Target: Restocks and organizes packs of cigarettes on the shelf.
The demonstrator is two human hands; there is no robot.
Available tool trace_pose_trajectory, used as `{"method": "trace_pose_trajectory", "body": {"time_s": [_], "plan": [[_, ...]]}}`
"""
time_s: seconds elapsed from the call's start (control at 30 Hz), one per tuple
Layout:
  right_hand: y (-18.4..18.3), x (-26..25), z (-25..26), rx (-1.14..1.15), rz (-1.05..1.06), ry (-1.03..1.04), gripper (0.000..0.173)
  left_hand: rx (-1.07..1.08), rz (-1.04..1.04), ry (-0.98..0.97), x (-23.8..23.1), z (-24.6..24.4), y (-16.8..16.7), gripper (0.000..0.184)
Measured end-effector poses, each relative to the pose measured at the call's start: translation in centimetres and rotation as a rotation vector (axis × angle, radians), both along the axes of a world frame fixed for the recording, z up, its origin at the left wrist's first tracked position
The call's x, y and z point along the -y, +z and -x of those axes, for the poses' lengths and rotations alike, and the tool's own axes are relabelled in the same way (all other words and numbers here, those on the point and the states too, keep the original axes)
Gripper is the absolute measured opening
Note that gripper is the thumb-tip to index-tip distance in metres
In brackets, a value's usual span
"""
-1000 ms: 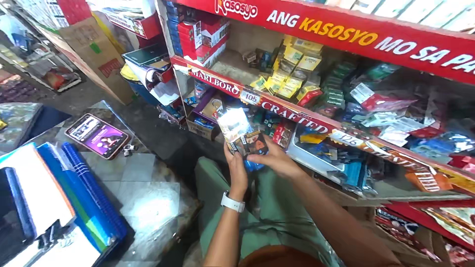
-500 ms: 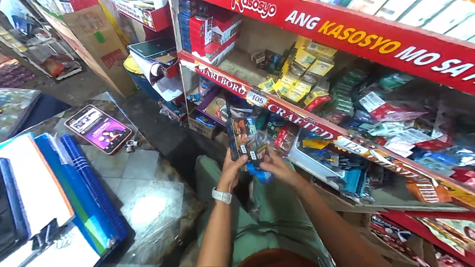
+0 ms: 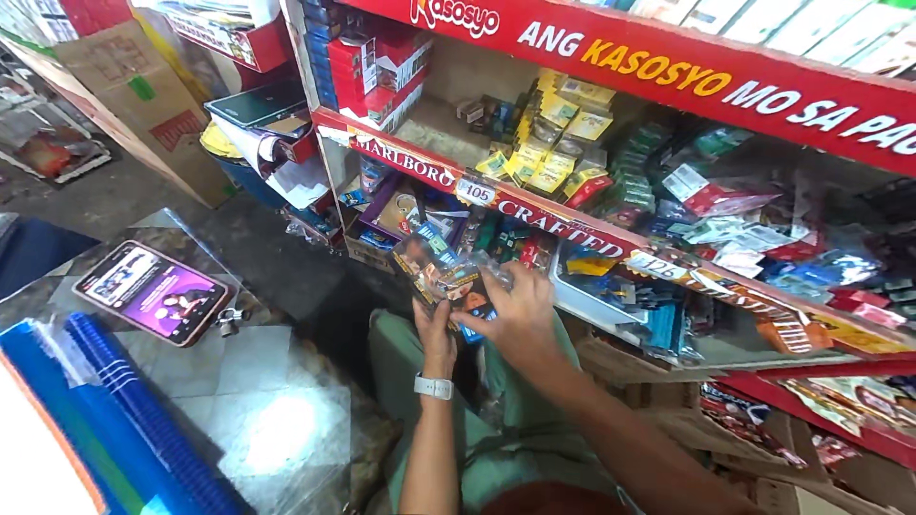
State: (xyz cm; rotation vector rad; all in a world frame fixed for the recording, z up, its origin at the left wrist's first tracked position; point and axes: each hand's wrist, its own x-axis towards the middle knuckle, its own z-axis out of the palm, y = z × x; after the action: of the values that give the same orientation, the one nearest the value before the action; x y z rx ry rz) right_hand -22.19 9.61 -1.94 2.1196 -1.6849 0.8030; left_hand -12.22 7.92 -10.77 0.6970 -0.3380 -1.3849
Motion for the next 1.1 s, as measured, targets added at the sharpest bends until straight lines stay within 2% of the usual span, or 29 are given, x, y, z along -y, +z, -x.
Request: {"method": "trace_pose_trajectory", "body": {"time_s": [0.1, 0.2, 0.27, 0.37, 0.47, 0.57, 0.63, 0.8, 0.83, 0.93, 0.97, 1.03, 1.1], "plan": [[0.6, 0.4, 0.0, 0.163, -0.260, -0.002, 0.078, 0.040, -0.013, 0.018, 0.0, -0.2, -0.3, 0.085], [1.9, 2.0, 0.6, 0.422, -0.761, -0.008, 0.081, 0.079, -0.029, -0.002, -0.1, -0.4, -0.8, 0.083], [1.5, 2.8, 0.9, 0.496, -0.876, 0.034, 0.084, 0.101, -0.028, -0.002, -0.1, -0.4, -1.1, 0.086], [0.3, 2.8, 0.8, 0.637, -0.821, 0.125, 0.082, 0.120, -0.061, 0.041, 0.4, -0.7, -0.9, 0.081], [-1.0, 2.4, 0.2, 0.856, -0.774, 0.161, 0.092, 0.165, -0.055, 0.086, 0.7, -1.0, -0.8, 0.080], [-0.8, 2.7, 0.2, 1.206, -0.911, 0.151, 0.091, 0.283, -0.023, 0.091, 0.3, -1.2, -0.9, 0.085], [-0.5, 2.7, 0.7, 1.316, -0.994, 0.212, 0.084, 0.352, -0.001, 0.088, 0.0, -1.4, -1.2, 0.086], [-0.1, 2.9, 1.6, 1.237, -1.129, 0.288, 0.075, 0.438, -0.009, 0.070, -0.2, -1.5, -1.5, 0.091], [-0.1, 3.1, 1.9, 1.177, -1.107, 0.271, 0.075, 0.425, -0.008, 0.067, -0.2, -1.4, -1.7, 0.090], [0.4, 4.1, 3.1, 0.901, -0.938, 0.228, 0.091, 0.308, -0.044, 0.058, -0.1, -1.1, -2.2, 0.078], [0.8, 4.3, 3.4, 0.872, -0.851, 0.218, 0.086, 0.262, -0.062, 0.046, -0.1, -1.0, -2.3, 0.073], [2.0, 4.4, 4.0, 0.974, -0.757, 0.240, 0.072, 0.223, -0.104, 0.027, -0.1, -0.9, -2.5, 0.067], [2.9, 4.1, 4.7, 1.196, -0.807, 0.282, 0.061, 0.258, -0.126, 0.029, -0.1, -0.9, -2.7, 0.066]]}}
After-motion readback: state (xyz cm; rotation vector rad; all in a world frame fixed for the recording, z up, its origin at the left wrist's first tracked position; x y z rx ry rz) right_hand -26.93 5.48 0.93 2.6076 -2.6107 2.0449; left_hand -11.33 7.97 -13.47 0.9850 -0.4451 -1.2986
